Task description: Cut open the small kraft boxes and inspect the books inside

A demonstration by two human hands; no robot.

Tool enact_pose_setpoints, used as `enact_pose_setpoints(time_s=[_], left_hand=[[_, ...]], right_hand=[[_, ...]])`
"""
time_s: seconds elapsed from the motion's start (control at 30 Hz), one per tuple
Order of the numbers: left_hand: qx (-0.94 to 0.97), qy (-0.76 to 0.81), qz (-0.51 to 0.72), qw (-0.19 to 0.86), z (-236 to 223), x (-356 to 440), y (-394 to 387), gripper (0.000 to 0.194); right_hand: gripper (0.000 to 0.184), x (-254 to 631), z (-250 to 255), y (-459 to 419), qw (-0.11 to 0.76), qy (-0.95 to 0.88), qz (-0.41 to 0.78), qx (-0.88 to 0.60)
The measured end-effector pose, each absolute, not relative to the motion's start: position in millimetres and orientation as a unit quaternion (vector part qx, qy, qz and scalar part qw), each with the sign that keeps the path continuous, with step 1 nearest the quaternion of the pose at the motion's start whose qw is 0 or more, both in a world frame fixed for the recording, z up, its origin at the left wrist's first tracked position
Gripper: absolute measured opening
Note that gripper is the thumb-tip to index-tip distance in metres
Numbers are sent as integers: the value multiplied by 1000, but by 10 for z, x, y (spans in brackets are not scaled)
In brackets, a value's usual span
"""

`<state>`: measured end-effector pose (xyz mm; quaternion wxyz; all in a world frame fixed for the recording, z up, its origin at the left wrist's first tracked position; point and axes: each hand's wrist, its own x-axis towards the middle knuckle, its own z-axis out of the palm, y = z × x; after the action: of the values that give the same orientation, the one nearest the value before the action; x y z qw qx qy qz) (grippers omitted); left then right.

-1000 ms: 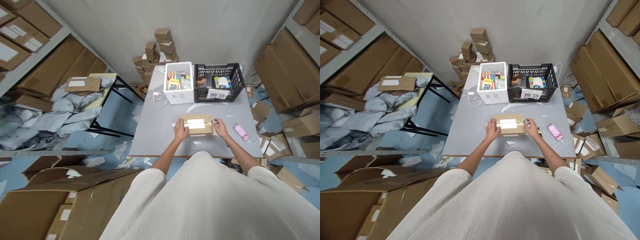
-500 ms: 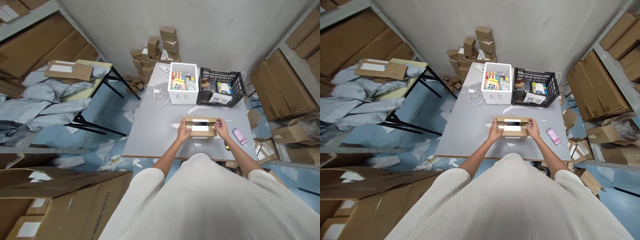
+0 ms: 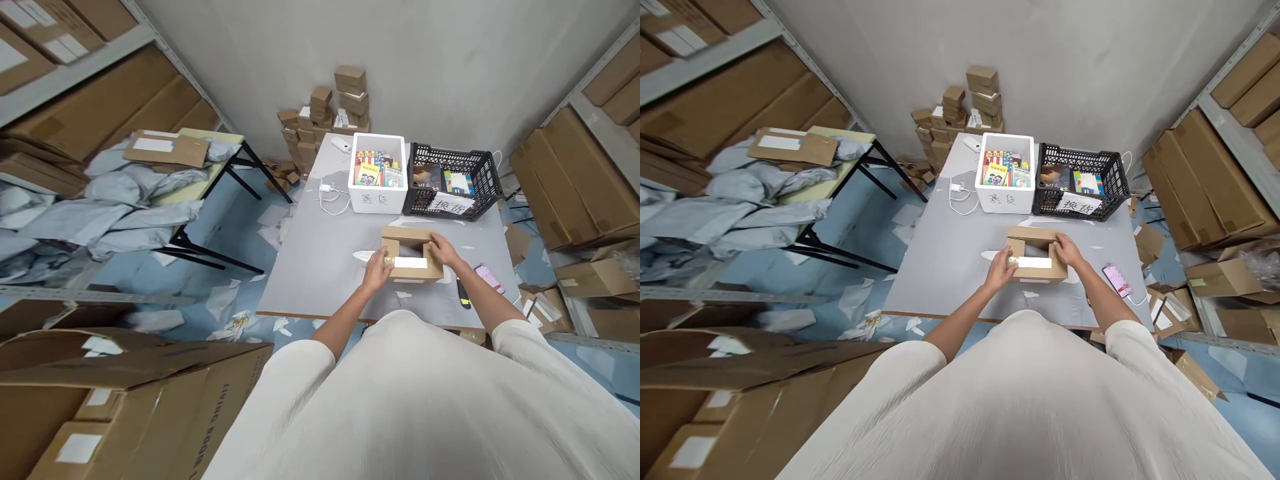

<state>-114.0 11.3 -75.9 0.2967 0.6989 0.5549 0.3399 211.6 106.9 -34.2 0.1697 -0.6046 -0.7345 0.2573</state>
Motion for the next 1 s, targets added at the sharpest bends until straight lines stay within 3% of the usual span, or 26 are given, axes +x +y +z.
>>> enact_pose_setpoints(time_s=[0.27, 0.47, 0.6, 0.8, 0.87, 1.0], left_hand=[[720, 586, 271, 254, -532, -1137, 60, 63], [713, 601, 286, 221, -195, -1090, -51, 35], [718, 589, 286, 237, -52, -1095, -140, 38], [793, 514, 131, 300, -126, -1166, -330, 31], [819, 495, 97, 273, -180, -1127, -357, 39], [854, 466, 78, 216, -261, -946, -284, 76]], right_hand=[[61, 2218, -389, 1124, 127, -741, 284, -594], [60, 2188, -272, 1115, 46, -761, 213, -611], [56, 2170, -114, 1122, -18, -767, 212, -606], [59, 2027, -100, 959, -9, -777, 203, -596], [69, 1925, -171, 839, 2, -775, 187, -604], [95, 1720, -315, 645, -1, -748, 176, -640]])
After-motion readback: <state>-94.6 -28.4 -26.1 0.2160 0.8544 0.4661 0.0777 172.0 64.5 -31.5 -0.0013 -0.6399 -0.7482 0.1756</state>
